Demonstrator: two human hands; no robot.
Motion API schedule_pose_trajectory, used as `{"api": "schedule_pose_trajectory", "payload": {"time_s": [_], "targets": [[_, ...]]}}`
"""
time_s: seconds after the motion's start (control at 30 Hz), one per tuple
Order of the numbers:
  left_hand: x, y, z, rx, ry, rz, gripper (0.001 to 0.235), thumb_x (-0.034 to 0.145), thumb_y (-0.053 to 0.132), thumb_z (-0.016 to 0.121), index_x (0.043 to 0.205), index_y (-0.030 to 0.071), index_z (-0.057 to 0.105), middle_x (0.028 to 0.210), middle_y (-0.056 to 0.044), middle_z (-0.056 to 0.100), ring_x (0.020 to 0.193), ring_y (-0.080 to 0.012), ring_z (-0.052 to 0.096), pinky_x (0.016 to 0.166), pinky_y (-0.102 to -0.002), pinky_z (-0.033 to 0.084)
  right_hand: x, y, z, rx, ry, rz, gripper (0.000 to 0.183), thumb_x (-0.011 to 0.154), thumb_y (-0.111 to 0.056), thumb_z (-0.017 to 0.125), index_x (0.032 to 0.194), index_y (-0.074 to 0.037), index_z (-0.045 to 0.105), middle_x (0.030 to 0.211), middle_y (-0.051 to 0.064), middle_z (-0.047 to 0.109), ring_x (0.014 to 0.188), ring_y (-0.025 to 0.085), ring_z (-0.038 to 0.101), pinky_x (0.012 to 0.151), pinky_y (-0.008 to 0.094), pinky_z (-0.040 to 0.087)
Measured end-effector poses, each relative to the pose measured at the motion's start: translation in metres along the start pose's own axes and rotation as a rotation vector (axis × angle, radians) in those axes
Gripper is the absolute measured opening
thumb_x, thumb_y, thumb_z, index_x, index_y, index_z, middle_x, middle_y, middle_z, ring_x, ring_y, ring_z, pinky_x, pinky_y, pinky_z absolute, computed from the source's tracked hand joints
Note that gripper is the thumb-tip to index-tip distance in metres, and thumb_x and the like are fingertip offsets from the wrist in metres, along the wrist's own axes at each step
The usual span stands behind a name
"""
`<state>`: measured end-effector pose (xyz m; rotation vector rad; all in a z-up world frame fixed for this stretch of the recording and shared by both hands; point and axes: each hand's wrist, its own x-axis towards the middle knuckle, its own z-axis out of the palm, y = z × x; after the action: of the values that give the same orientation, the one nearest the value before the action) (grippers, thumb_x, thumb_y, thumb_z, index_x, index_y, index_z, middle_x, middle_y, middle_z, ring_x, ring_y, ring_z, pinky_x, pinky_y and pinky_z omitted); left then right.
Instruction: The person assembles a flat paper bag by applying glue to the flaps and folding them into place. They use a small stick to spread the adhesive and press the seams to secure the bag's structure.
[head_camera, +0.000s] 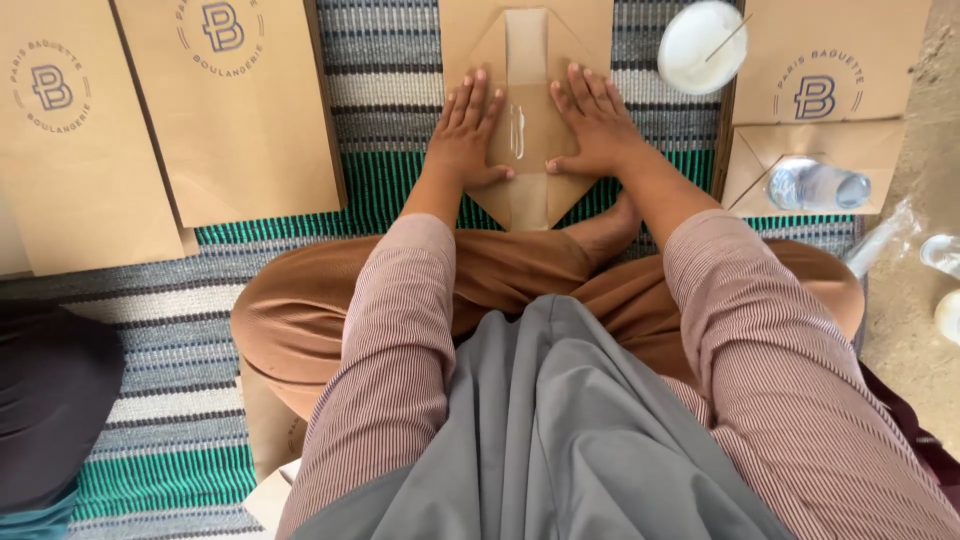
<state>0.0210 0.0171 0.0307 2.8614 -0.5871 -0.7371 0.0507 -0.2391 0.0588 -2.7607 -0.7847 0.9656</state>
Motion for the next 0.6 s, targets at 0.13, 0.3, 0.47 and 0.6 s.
{"api": "schedule_pose_trajectory", "payload": {"time_s": [0.13, 0.3, 0.47, 0.6], "targets": [[-0.003, 0.003, 0.003, 0.046, 0.049, 0.001, 0.119, 0.094, 0.08, 0.057, 0.169, 0.014, -0.009, 0.171, -0.013, -0.021, 0.158, -0.0333, -0.018, 0.132, -0.047, -0.006, 0.011, 0.014, 0.022, -0.099, 0.064, -0.048, 0.116, 0.087, -0.083, 0.039, 0.166, -0.021, -0.02, 0.166, 0.012, -0.034, 0.155, 0.031, -0.029, 0.127, 0.049, -0.015], [-0.003, 0.007, -0.009, 0.046, -0.021, -0.034, 0.122, 0.09, 0.077, 0.062, 0.169, 0.016, -0.008, 0.17, -0.01, -0.021, 0.158, -0.0304, -0.019, 0.131, -0.044, -0.007, 0.019, 0.021, 0.028, -0.16, 0.073, -0.056, 0.116, 0.082, -0.092, 0.028, 0.165, -0.028, -0.022, 0.166, 0.011, -0.035, 0.156, 0.03, -0.028, 0.128, 0.049, -0.016], [-0.006, 0.016, -0.022, 0.046, -0.117, -0.075, 0.122, 0.09, 0.075, 0.061, 0.167, 0.016, -0.013, 0.169, -0.01, -0.025, 0.157, -0.029, -0.022, 0.131, -0.043, -0.009, 0.019, 0.01, 0.017, -0.192, -0.033, 0.031, 0.119, 0.08, -0.087, 0.039, 0.165, -0.028, -0.019, 0.168, 0.009, -0.033, 0.156, 0.028, -0.029, 0.126, 0.046, -0.018], [-0.004, 0.011, -0.02, 0.063, -0.112, -0.057, 0.124, 0.09, 0.077, 0.06, 0.166, 0.016, -0.015, 0.169, -0.01, -0.027, 0.157, -0.0294, -0.023, 0.13, -0.044, -0.01, 0.022, 0.008, 0.012, -0.203, -0.087, 0.073, 0.121, 0.079, -0.086, 0.043, 0.165, -0.028, -0.02, 0.167, 0.008, -0.034, 0.155, 0.027, -0.031, 0.125, 0.045, -0.02]]}}
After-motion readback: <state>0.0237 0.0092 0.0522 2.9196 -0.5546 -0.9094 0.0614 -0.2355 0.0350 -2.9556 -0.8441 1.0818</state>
